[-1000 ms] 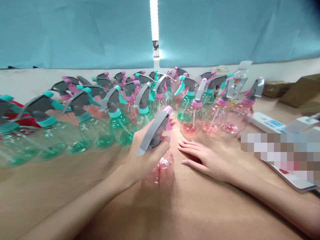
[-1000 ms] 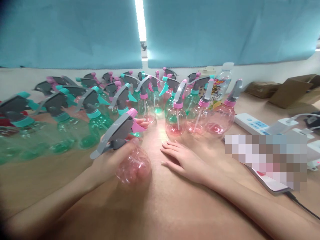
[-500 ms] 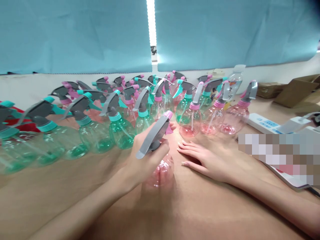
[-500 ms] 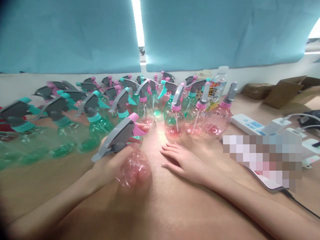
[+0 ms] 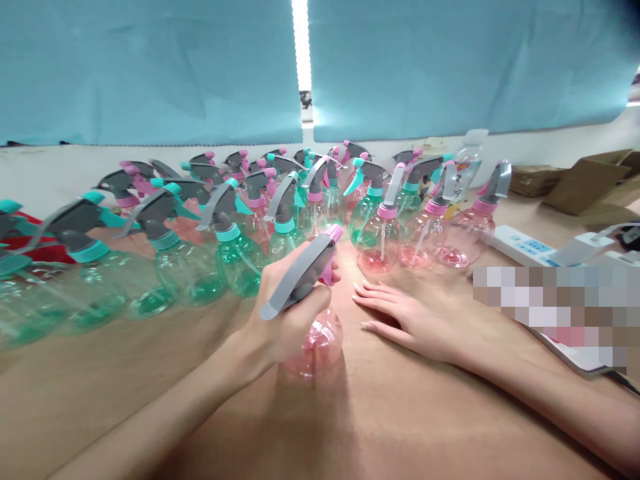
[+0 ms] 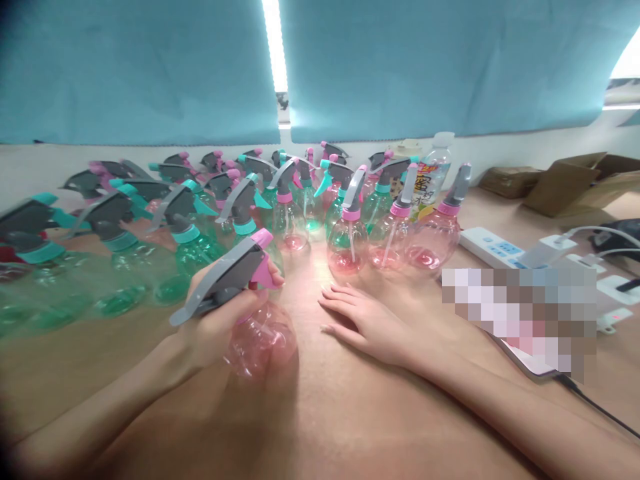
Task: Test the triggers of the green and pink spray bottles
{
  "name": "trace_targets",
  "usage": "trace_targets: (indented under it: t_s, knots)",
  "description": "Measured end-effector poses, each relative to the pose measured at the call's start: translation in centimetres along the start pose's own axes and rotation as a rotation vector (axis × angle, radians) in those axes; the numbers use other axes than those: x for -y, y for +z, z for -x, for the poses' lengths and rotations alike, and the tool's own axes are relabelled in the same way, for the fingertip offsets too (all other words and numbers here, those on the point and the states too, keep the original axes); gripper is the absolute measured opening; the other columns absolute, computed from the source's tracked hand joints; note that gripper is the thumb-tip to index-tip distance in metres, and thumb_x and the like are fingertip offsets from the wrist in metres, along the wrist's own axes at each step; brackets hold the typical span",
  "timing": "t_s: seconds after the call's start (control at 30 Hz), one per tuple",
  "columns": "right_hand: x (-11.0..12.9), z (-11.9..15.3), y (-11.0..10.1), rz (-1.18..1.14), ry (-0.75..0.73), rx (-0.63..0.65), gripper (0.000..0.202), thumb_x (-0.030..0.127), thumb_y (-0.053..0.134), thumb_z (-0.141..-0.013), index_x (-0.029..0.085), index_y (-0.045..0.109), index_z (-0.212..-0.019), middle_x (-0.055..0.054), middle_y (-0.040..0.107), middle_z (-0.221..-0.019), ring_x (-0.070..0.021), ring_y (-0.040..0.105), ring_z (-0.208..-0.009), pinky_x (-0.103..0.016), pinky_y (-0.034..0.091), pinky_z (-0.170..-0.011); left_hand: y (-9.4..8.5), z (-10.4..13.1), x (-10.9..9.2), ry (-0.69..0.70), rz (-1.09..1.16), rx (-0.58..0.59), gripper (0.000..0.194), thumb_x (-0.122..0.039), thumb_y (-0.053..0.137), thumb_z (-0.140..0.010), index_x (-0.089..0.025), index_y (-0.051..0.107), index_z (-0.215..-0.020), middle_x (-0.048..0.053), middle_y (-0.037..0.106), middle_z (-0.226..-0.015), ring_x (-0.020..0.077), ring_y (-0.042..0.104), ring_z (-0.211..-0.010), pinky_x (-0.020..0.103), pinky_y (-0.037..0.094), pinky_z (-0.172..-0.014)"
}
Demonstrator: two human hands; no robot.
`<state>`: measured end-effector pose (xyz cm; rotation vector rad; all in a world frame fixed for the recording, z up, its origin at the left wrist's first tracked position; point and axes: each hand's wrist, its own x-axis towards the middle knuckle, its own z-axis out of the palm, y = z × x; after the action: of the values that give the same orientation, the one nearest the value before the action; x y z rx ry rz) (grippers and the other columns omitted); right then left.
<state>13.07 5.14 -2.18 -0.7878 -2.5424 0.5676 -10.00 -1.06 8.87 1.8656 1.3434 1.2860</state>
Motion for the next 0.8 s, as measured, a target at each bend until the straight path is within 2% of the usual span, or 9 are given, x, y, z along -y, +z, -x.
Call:
trace_targets:
  t_s: [0.13, 0.3, 0.37, 0.47, 0.57, 0.8]
  knots:
    - [-0.03, 0.02, 0.03, 0.000, 0.001, -0.005, 0.049, 0.046, 0.053, -0.098, 0.025, 0.053, -0.142, -0.008, 0.054, -0.146, -0.0292, 0.042, -0.140, -0.054, 0.035, -0.116, 0.04, 0.11, 0.00, -0.050, 0.028, 0.008, 0.019, -0.016, 0.054, -0.072, -0.022, 0.062, -0.088, -0.002, 0.061, -0.065, 0.0171, 0.059, -0.058, 0.029, 0.049, -0.054]
    - [-0.20, 0.04, 0.17, -0.009, -0.005, -0.017, 0.048, 0.046, 0.054, -0.097, 0.026, 0.054, -0.141, -0.008, 0.054, -0.146, -0.0296, 0.042, -0.140, -0.054, 0.035, -0.115, 0.32, 0.09, -0.53, -0.021, 0.036, -0.034, 0.034, -0.013, 0.053, -0.069, -0.024, 0.059, -0.100, -0.001, 0.066, -0.084, 0.0159, 0.060, -0.068, 0.029, 0.051, -0.065]
    - [-0.21, 0.03, 0.17, -0.006, -0.003, -0.012, 0.048, 0.046, 0.054, -0.097, 0.026, 0.054, -0.141, -0.008, 0.054, -0.146, -0.0292, 0.043, -0.139, -0.054, 0.034, -0.116, 0.38, 0.12, -0.55, -0.009, 0.036, -0.048, 0.038, -0.012, 0.053, -0.067, -0.024, 0.057, -0.103, -0.002, 0.063, -0.082, 0.0134, 0.055, -0.061, 0.028, 0.050, -0.062]
    - [-0.13, 0.00, 0.09, 0.010, 0.002, -0.004, 0.048, 0.047, 0.053, -0.098, 0.024, 0.054, -0.141, -0.009, 0.053, -0.146, -0.0290, 0.043, -0.140, -0.053, 0.035, -0.115, 0.39, 0.16, -0.40, -0.006, 0.034, -0.029, 0.035, -0.011, 0.053, -0.067, -0.024, 0.056, -0.100, -0.006, 0.052, -0.069, 0.0107, 0.041, -0.051, 0.026, 0.044, -0.053]
    - [0.01, -0.02, -0.01, 0.010, 0.000, -0.004, 0.048, 0.046, 0.053, -0.098, 0.024, 0.054, -0.141, -0.009, 0.053, -0.146, -0.0293, 0.042, -0.140, -0.053, 0.036, -0.115, 0.38, 0.13, -0.32, 0.010, 0.064, -0.010, 0.032, -0.010, 0.053, -0.067, -0.024, 0.055, -0.095, -0.007, 0.044, -0.064, 0.0109, 0.038, -0.051, 0.027, 0.047, -0.057]
    - [0.17, 0.01, -0.08, 0.005, 0.003, -0.012, 0.048, 0.046, 0.054, -0.097, 0.026, 0.054, -0.142, -0.008, 0.053, -0.146, -0.0299, 0.043, -0.139, -0.054, 0.035, -0.115, 0.38, 0.13, -0.31, -0.013, 0.051, -0.003, 0.028, -0.011, 0.053, -0.069, -0.024, 0.053, -0.094, -0.006, 0.047, -0.065, 0.0115, 0.043, -0.053, 0.026, 0.045, -0.055]
